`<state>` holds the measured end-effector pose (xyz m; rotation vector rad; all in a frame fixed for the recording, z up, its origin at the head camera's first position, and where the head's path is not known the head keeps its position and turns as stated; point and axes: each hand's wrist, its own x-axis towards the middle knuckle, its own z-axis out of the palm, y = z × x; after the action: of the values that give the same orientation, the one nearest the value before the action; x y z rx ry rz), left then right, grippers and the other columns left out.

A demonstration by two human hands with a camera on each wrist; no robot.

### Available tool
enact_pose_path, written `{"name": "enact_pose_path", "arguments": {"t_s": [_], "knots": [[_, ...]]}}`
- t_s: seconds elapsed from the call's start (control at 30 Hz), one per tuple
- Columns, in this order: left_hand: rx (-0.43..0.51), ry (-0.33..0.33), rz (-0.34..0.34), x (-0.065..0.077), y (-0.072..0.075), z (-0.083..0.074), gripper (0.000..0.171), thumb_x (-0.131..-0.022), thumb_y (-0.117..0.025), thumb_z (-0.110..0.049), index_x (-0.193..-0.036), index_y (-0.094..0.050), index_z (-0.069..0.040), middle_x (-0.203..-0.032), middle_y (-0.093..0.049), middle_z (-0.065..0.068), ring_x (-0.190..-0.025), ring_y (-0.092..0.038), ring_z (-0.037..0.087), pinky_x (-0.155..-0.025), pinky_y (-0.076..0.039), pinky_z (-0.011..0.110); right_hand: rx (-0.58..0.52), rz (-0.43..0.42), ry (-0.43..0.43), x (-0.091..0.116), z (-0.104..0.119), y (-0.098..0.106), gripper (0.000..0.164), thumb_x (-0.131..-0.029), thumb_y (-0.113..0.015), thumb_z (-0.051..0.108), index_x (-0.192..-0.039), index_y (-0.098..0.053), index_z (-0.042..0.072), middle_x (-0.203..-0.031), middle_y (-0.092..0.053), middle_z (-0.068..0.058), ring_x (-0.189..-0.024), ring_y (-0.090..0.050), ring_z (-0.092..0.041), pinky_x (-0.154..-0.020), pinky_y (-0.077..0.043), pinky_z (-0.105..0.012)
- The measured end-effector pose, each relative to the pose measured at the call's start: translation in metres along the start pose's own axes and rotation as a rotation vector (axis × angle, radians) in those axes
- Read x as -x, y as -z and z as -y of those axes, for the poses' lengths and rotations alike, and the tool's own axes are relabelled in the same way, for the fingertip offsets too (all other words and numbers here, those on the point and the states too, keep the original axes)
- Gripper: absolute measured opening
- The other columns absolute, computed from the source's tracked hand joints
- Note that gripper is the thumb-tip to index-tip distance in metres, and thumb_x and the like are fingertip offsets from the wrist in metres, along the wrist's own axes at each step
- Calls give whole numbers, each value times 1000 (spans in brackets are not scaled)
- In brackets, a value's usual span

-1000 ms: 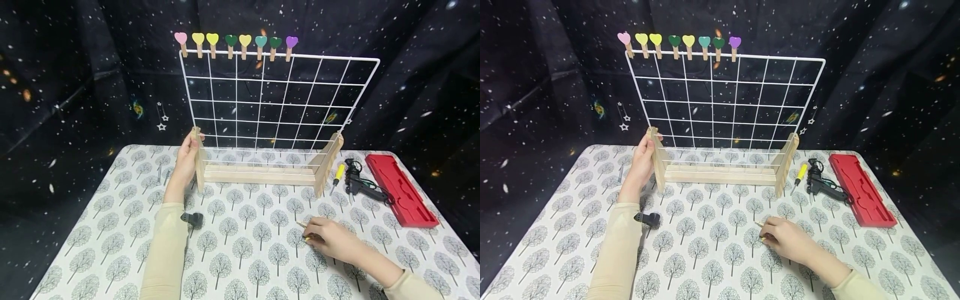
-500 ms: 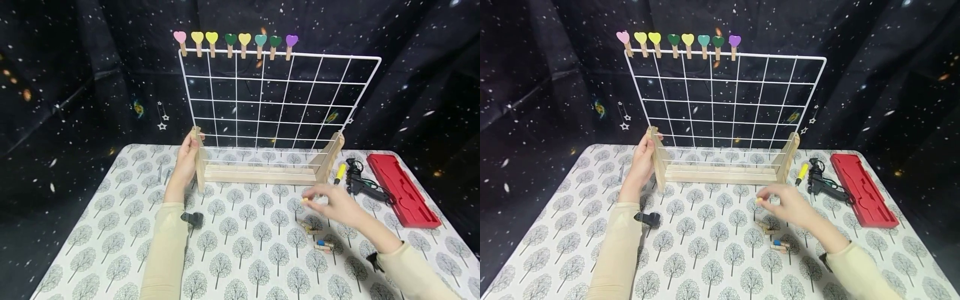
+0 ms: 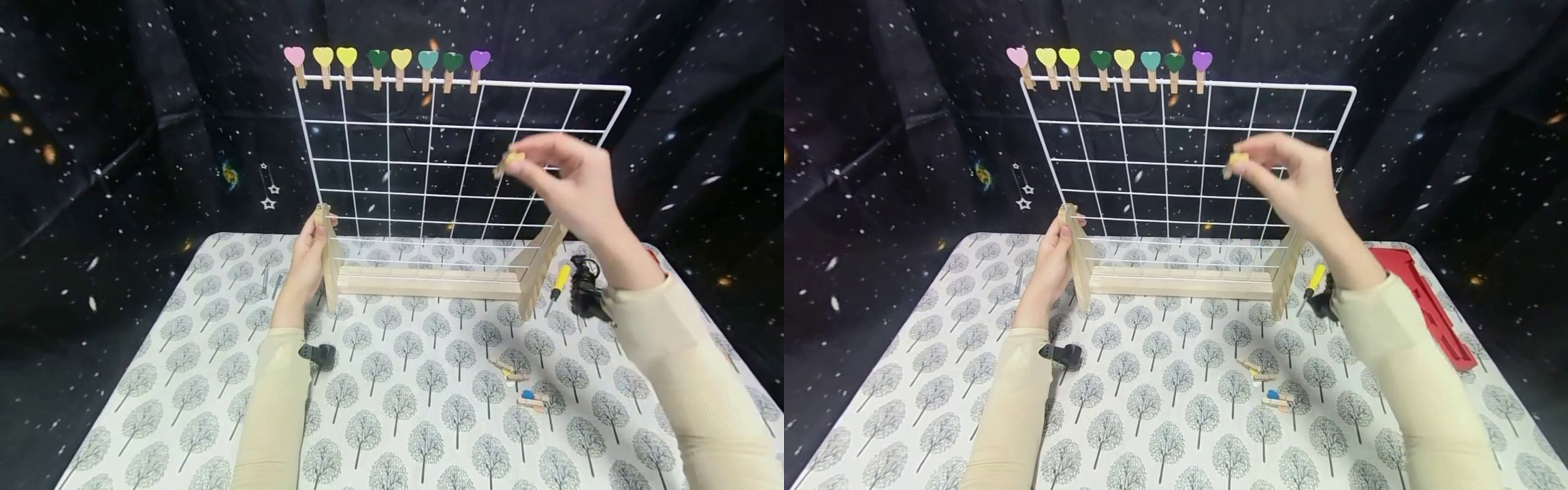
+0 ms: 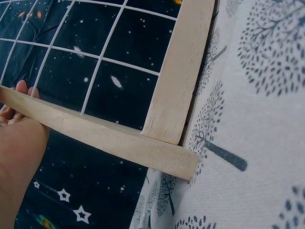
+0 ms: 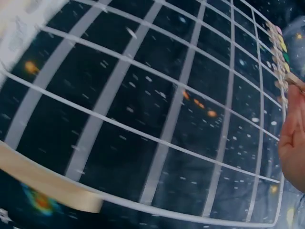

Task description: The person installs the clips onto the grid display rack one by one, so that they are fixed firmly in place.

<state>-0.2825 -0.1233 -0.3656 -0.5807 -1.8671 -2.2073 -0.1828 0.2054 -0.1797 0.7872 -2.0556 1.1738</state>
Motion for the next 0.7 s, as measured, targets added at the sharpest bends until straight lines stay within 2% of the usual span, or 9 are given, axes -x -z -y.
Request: {"name": "enact_pose_path", "arguments": {"t_s": [0.07,0.17,0.3,0.33,0.4,0.5,0.63,0.7], "knots": [[-9,-1,-2,0,-1,-1,47,-91,-34,-33,-134,-31,-17,-125,-40,11,-122,-32,19,-104,-21,40,-37,-45,18,-18,11,2,16,-76,-63,0,-92,-63,-4,-82,-67,-4,-74,-61,-11,-72,-46,-20],[1,3,-4,0,-1,-1,47,-90,-34,-34,-133,-32,-16,-125,-39,13,-122,-32,19,-104,-21,40,-3,-72,86,-41,20,7,16,-80,-60,3,-94,-63,-4,-85,-67,-2,-77,-61,-10,-72,-46,-19],[14,12,-3,1,0,-2,47,-89,-35,-36,-132,-33,-18,-126,-37,15,-122,-32,18,-104,-21,41,59,-113,68,-64,27,10,16,-82,-59,9,-95,-64,0,-85,-66,1,-76,-59,-8,-70,-44,-17],[15,11,-3,1,0,-2,47,-89,-35,-37,-132,-33,-18,-126,-37,15,-122,-32,18,-104,-21,41,63,-119,36,-68,28,10,16,-82,-59,10,-95,-65,2,-84,-65,2,-76,-59,-8,-70,-44,-17],[13,12,-4,1,0,-1,48,-89,-36,-37,-133,-33,-18,-126,-38,14,-123,-31,18,-104,-21,41,95,-128,-29,-75,30,10,16,-81,-61,13,-94,-65,5,-83,-64,6,-74,-57,-6,-69,-41,-16],[15,11,-6,1,0,-1,49,-88,-36,-37,-133,-32,-17,-124,-40,12,-123,-32,19,-104,-22,41,170,-116,-61,-80,32,9,17,-80,-62,17,-93,-65,6,-79,-64,11,-71,-55,-5,-66,-39,-16],[8,12,-7,1,0,0,49,-89,-36,-37,-134,-31,-18,-123,-41,9,-123,-31,19,-104,-22,41,224,-114,-82,-82,35,8,18,-80,-62,19,-92,-66,6,-73,-61,17,-67,-52,-3,-64,-34,-17],[3,12,-3,2,-2,-5,47,-90,-35,-34,-133,-32,-16,-123,-40,10,-123,-31,19,-104,-21,42,246,-120,-78,-83,35,8,19,-80,-63,19,-91,-66,4,-72,-59,19,-67,-50,-3,-65,-33,-17]]}}
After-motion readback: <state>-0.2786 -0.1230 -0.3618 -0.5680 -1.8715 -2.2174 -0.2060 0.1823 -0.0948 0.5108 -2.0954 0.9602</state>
